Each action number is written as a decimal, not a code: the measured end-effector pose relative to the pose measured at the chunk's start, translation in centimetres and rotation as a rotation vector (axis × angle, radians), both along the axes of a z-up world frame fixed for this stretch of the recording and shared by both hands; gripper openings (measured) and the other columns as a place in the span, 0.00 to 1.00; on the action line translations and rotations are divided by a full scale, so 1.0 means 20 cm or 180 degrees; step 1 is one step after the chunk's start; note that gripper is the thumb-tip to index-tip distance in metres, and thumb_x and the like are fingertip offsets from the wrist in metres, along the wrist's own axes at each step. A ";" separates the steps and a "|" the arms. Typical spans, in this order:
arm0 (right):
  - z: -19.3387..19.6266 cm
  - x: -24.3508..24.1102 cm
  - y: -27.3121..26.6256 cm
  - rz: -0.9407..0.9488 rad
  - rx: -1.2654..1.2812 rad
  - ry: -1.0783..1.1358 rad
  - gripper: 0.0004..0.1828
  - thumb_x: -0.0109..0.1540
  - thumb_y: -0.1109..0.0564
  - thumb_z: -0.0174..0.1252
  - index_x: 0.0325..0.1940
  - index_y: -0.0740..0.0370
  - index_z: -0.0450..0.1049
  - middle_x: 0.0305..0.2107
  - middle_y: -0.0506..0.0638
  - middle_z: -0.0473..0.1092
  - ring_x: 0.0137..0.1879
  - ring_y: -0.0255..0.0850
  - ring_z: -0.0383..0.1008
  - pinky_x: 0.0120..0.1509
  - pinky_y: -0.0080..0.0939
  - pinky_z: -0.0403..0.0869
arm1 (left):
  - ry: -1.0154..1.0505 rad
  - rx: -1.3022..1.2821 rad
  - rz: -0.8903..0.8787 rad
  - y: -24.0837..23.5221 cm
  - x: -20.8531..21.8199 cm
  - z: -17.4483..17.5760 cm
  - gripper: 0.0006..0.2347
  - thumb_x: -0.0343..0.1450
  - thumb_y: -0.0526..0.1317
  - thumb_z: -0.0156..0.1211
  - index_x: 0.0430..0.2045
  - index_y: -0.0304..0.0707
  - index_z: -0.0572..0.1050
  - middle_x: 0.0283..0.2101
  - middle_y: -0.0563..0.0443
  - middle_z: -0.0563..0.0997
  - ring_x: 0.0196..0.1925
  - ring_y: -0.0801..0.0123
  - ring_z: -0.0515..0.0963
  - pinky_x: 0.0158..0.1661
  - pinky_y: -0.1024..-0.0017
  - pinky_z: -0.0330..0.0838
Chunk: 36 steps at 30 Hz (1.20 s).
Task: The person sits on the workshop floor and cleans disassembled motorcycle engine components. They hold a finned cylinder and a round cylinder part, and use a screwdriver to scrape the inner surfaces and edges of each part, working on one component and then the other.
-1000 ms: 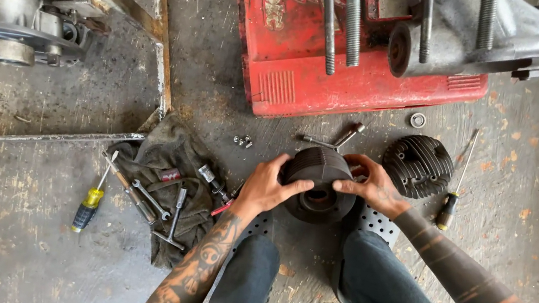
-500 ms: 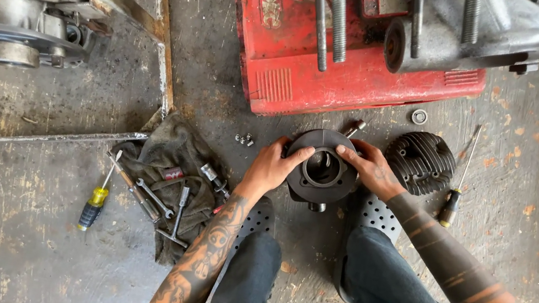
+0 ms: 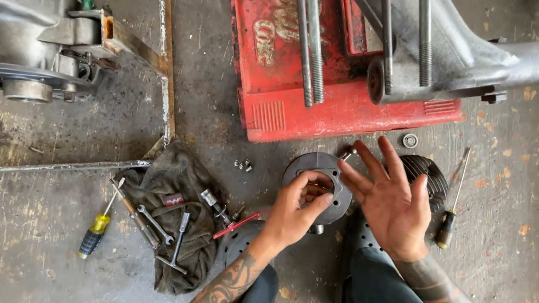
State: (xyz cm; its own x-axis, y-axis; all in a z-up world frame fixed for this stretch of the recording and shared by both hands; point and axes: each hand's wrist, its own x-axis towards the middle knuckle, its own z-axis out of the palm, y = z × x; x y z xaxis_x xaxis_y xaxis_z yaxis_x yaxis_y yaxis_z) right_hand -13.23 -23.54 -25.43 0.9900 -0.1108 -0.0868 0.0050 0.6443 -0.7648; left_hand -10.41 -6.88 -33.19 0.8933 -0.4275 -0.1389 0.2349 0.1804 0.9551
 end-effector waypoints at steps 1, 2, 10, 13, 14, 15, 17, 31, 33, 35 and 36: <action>0.00 0.00 0.00 -0.0005 0.0003 0.0000 0.44 0.64 0.25 0.37 0.78 0.49 0.55 0.71 0.56 0.61 0.69 0.60 0.68 0.74 0.60 0.63 | 0.0000 0.0003 -0.0005 0.01 0.00 0.03 0.14 0.70 0.34 0.66 0.49 0.30 0.75 0.44 0.40 0.81 0.46 0.63 0.83 0.44 0.71 0.79; 0.01 0.01 0.00 0.0049 0.0192 0.0036 0.46 0.62 0.23 0.38 0.78 0.48 0.56 0.70 0.55 0.62 0.71 0.59 0.66 0.74 0.65 0.61 | -0.0249 0.0085 0.0065 0.01 -0.01 0.05 0.14 0.69 0.32 0.66 0.48 0.30 0.75 0.45 0.39 0.80 0.46 0.60 0.83 0.43 0.69 0.80; -0.09 0.01 -0.07 0.0763 0.0535 -0.0365 0.48 0.62 0.20 0.38 0.81 0.43 0.46 0.75 0.54 0.51 0.77 0.59 0.53 0.62 0.75 0.72 | -0.2609 0.0778 0.0064 0.02 0.02 0.24 0.16 0.62 0.34 0.74 0.43 0.34 0.77 0.50 0.42 0.77 0.53 0.50 0.80 0.52 0.60 0.77; -0.15 0.01 -0.08 0.1192 0.0695 -0.0349 0.51 0.62 0.19 0.42 0.81 0.45 0.43 0.76 0.57 0.44 0.78 0.62 0.48 0.59 0.67 0.77 | -0.2490 0.0532 -0.0404 -0.01 -0.03 0.18 0.10 0.66 0.29 0.69 0.39 0.35 0.79 0.41 0.44 0.80 0.45 0.52 0.82 0.46 0.62 0.79; -0.17 0.01 -0.09 0.1294 0.0741 -0.0323 0.52 0.62 0.19 0.44 0.81 0.47 0.43 0.76 0.59 0.43 0.78 0.64 0.46 0.59 0.67 0.77 | -0.2479 0.0580 -0.0425 -0.02 -0.04 0.14 0.09 0.67 0.31 0.69 0.39 0.38 0.80 0.41 0.46 0.79 0.44 0.54 0.82 0.45 0.64 0.79; -0.18 0.01 -0.10 0.1393 0.0790 -0.0293 0.52 0.63 0.19 0.45 0.81 0.48 0.43 0.76 0.61 0.43 0.78 0.66 0.45 0.59 0.68 0.77 | -0.2464 0.0629 -0.0451 -0.02 -0.05 0.11 0.07 0.68 0.33 0.68 0.38 0.40 0.81 0.40 0.47 0.79 0.44 0.55 0.83 0.44 0.66 0.79; -0.18 0.01 -0.12 0.1444 0.0979 -0.0207 0.53 0.62 0.19 0.44 0.81 0.49 0.43 0.76 0.61 0.42 0.78 0.66 0.43 0.59 0.73 0.74 | -0.2415 0.0675 -0.0447 0.00 -0.03 0.15 0.06 0.67 0.33 0.69 0.34 0.39 0.79 0.36 0.48 0.78 0.39 0.56 0.82 0.40 0.66 0.79; -0.17 0.02 -0.13 0.1692 0.0836 -0.0174 0.59 0.60 0.16 0.45 0.82 0.51 0.39 0.77 0.61 0.38 0.79 0.66 0.39 0.58 0.76 0.74 | -0.2017 0.0684 -0.0349 0.01 -0.05 0.23 0.06 0.64 0.34 0.71 0.25 0.40 0.77 0.29 0.49 0.77 0.31 0.57 0.81 0.31 0.68 0.77; -0.13 0.03 -0.14 0.1658 0.1038 -0.0173 0.58 0.60 0.16 0.44 0.81 0.52 0.38 0.77 0.63 0.37 0.79 0.66 0.39 0.57 0.79 0.73 | -0.2339 0.0775 -0.0068 0.02 -0.04 0.23 0.10 0.65 0.38 0.72 0.21 0.42 0.72 0.23 0.53 0.71 0.26 0.62 0.78 0.29 0.72 0.76; -0.12 0.03 -0.14 0.1677 0.1073 -0.0157 0.57 0.60 0.17 0.44 0.81 0.52 0.39 0.77 0.62 0.38 0.79 0.65 0.40 0.57 0.79 0.74 | -0.2532 0.0759 -0.0083 0.01 -0.03 0.23 0.12 0.65 0.38 0.72 0.19 0.42 0.69 0.23 0.52 0.69 0.26 0.59 0.77 0.28 0.69 0.74; -0.12 0.03 -0.14 0.1699 0.1106 -0.0136 0.57 0.61 0.18 0.44 0.81 0.52 0.39 0.76 0.62 0.39 0.79 0.64 0.40 0.57 0.78 0.74 | -0.2721 0.0741 -0.0095 0.01 -0.02 0.23 0.15 0.65 0.37 0.71 0.17 0.42 0.65 0.22 0.50 0.68 0.26 0.56 0.76 0.28 0.67 0.73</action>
State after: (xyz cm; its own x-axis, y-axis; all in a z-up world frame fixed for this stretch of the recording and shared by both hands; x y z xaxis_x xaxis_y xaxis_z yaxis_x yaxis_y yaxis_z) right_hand -12.68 -26.31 -27.86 0.9046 0.4261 0.0119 -0.3592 0.7770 -0.5169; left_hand -10.91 -6.71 -28.59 0.7203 -0.4963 0.4847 -0.5745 -0.0352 0.8177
